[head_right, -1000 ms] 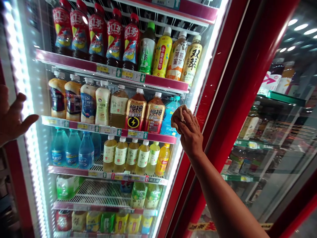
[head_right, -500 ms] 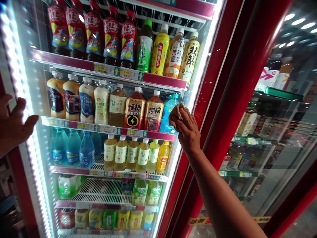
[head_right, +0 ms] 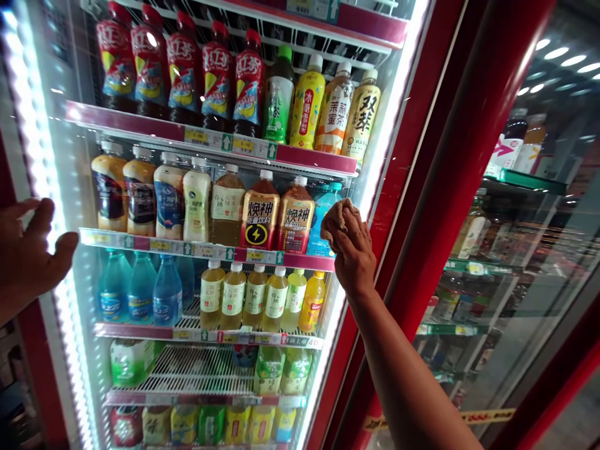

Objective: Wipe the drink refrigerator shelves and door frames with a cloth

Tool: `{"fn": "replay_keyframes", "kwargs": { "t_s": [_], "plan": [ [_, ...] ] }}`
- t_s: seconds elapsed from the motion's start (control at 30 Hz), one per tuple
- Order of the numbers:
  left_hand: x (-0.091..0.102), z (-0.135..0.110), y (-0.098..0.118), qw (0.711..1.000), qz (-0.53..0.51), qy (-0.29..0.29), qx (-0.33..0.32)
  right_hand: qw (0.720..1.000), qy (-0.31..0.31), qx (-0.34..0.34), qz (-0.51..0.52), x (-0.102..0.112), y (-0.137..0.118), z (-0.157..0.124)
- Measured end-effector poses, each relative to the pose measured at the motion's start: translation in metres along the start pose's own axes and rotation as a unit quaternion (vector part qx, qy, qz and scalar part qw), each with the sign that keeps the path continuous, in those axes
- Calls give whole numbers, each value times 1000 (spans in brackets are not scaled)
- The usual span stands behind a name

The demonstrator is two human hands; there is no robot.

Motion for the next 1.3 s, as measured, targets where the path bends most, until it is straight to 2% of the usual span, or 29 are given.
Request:
{"fn": "replay_keyframes", "kwargs": {
  "t_s": [0.1,0.17,0.4,0.57,0.77,0.9,1.07,1.17,1.3],
  "plan": [
    [4,-5,2,998,-36,51,-2,1000,-9,14,-1,-2,-8,-5],
    [2,-7,1,997,-41,60,-12,1000,-20,23,-2,-3,-13,-5],
    [-5,-9,-5,998,-36,41,-40,1000,3,-6,-6,-8,-22,5],
    [-8,-10,-5,998,-45,25,-47,1000,-14,1,2,-14,-28,9],
    [-9,-12,-11,995,-48,49,-76,999,-26,-17,15,-21,-40,19],
    [-8,-12,-12,994,-46,44,-83,999,-34,13,23,-24,-52,21],
    [-8,-13,-13,994,-50,45,-88,1000,-15,9,13,-29,-56,35],
    [-9,-14,-16,989,-66,70,-109,1000,-14,-1,8,-34,-64,30],
    [-10,-16,-17,981,-74,96,-149,999,-20,24,13,-37,-75,26]
  ]
}}
Point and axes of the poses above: each hand's wrist, its own z-axis towards the middle knuckle, its own x-axis out of the back of the hand, y = z × x, the point moved 6 cm from there along z, towards the middle knuckle, and after that the axes turned 5 degrees about -z, right-handed, at the moved point
